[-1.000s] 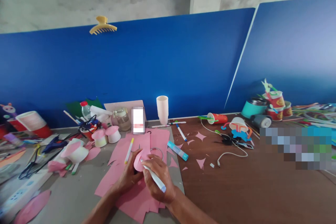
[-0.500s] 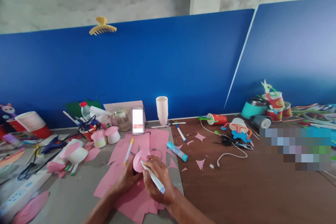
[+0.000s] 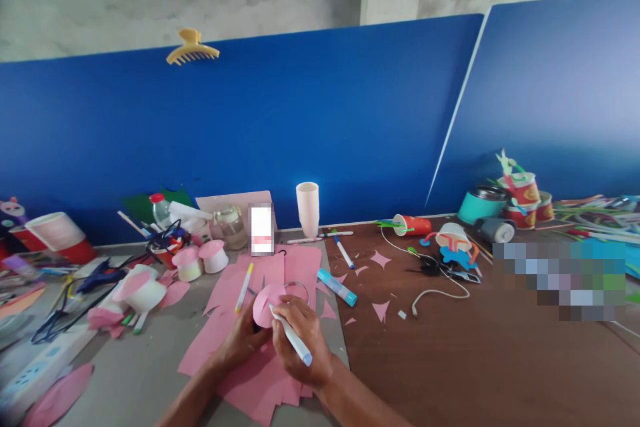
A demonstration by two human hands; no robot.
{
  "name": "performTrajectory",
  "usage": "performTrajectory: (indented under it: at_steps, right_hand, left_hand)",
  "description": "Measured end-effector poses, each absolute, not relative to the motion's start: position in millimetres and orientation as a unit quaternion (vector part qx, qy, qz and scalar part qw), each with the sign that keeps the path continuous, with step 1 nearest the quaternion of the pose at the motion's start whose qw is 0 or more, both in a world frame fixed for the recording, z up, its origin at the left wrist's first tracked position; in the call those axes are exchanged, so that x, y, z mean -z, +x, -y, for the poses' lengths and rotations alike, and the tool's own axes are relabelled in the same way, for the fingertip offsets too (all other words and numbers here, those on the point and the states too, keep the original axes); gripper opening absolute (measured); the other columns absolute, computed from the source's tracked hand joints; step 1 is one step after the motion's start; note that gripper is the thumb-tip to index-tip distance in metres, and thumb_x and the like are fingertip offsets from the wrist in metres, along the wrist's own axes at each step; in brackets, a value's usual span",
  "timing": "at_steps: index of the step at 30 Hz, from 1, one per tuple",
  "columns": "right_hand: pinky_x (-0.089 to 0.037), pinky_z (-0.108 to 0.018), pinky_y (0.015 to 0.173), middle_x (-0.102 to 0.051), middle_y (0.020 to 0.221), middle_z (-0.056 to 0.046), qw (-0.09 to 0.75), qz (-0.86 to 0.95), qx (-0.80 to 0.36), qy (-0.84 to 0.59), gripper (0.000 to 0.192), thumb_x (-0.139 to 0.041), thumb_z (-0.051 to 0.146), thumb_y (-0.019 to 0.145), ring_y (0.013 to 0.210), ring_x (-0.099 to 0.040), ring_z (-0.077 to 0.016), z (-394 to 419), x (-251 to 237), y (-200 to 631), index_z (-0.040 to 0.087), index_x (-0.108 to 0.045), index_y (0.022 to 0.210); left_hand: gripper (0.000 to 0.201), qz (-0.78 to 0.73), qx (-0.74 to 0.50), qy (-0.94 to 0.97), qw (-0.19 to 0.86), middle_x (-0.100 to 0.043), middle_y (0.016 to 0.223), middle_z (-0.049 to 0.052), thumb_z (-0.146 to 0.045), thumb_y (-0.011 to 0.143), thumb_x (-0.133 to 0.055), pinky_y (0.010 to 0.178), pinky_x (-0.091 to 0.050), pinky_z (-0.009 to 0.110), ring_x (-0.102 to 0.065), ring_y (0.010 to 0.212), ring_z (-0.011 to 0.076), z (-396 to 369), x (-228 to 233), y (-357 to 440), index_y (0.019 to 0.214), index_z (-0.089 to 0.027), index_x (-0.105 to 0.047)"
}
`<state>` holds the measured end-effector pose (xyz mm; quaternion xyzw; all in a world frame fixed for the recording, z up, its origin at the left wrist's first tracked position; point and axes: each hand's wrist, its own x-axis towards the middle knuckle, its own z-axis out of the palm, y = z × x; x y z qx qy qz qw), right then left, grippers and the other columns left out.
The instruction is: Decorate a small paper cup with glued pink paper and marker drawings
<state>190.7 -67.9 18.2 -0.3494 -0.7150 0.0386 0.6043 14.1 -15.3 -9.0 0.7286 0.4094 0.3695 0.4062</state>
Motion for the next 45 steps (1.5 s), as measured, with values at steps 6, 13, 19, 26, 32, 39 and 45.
performTrajectory:
  at_steps: [6,13,19,26,32,39,45]
  right_hand:
    - [-0.062,-0.032,0.089,-0.073,0.087,-0.004,0.601,0.719,-0.026,-0.347,0.027,-0.051,0.011,0.091,0.102,-0.074,-0.0218,67.4,-18.8,190.7,0.026,-0.06,0.111]
    - [-0.062,-0.034,0.089,-0.074,0.088,-0.005,0.606,0.717,-0.034,-0.342,0.028,-0.052,0.01,0.09,0.102,-0.074,-0.0237,68.0,-19.7,190.6,0.026,-0.061,0.11]
    - [-0.062,-0.035,0.089,-0.075,0.088,-0.005,0.609,0.716,-0.031,-0.34,0.027,-0.051,0.01,0.091,0.1,-0.075,-0.024,68.5,-21.6,190.4,0.025,-0.063,0.11]
    - [-0.063,-0.035,0.086,-0.075,0.089,-0.005,0.601,0.722,-0.039,-0.341,0.025,-0.051,0.012,0.092,0.1,-0.074,-0.0225,67.0,-19.2,191.3,0.026,-0.062,0.111]
    - [-0.063,-0.032,0.082,-0.074,0.087,-0.005,0.591,0.722,-0.032,-0.357,0.023,-0.05,0.011,0.09,0.099,-0.074,-0.0223,68.4,-22.1,192.3,0.025,-0.062,0.105]
    - [-0.062,-0.036,0.083,-0.072,0.08,-0.004,0.593,0.726,-0.038,-0.346,0.022,-0.051,0.01,0.088,0.094,-0.075,-0.0238,69.3,-22.8,193.5,0.026,-0.061,0.099]
    - [-0.062,-0.034,0.083,-0.074,0.085,-0.004,0.605,0.716,-0.033,-0.347,0.023,-0.053,0.011,0.088,0.096,-0.075,-0.0229,69.7,-23.2,193.8,0.025,-0.061,0.104]
  left_hand:
    - [0.051,-0.415,-0.368,0.726,0.407,-0.076,0.115,0.014,-0.034,0.077,-0.072,0.088,-0.061,0.041,-0.072,0.102,0.0306,15.0,7.7,14.8,0.123,-0.015,-0.062]
    - [0.05,-0.417,-0.366,0.721,0.415,-0.075,0.117,0.014,-0.035,0.079,-0.07,0.089,-0.06,0.042,-0.072,0.104,0.0309,16.3,6.3,15.9,0.124,-0.015,-0.06]
    - [0.051,-0.416,-0.36,0.727,0.41,-0.075,0.115,0.014,-0.034,0.079,-0.069,0.088,-0.06,0.042,-0.072,0.103,0.0307,17.2,2.4,16.4,0.125,-0.014,-0.059]
    - [0.05,-0.421,-0.358,0.725,0.411,-0.075,0.115,0.014,-0.032,0.078,-0.069,0.089,-0.059,0.043,-0.071,0.103,0.0315,16.5,6.4,14.9,0.124,-0.014,-0.061]
    - [0.05,-0.422,-0.358,0.731,0.399,-0.075,0.114,0.014,-0.032,0.076,-0.069,0.088,-0.06,0.043,-0.071,0.1,0.0305,17.7,1.9,15.7,0.122,-0.014,-0.061]
    - [0.051,-0.418,-0.362,0.728,0.405,-0.075,0.116,0.014,-0.032,0.076,-0.072,0.091,-0.059,0.044,-0.071,0.103,0.0315,16.9,2.2,15.3,0.123,-0.015,-0.062]
    - [0.05,-0.417,-0.363,0.728,0.405,-0.076,0.112,0.012,-0.031,0.075,-0.071,0.086,-0.06,0.041,-0.071,0.096,0.0288,15.6,6.4,14.6,0.123,-0.016,-0.062]
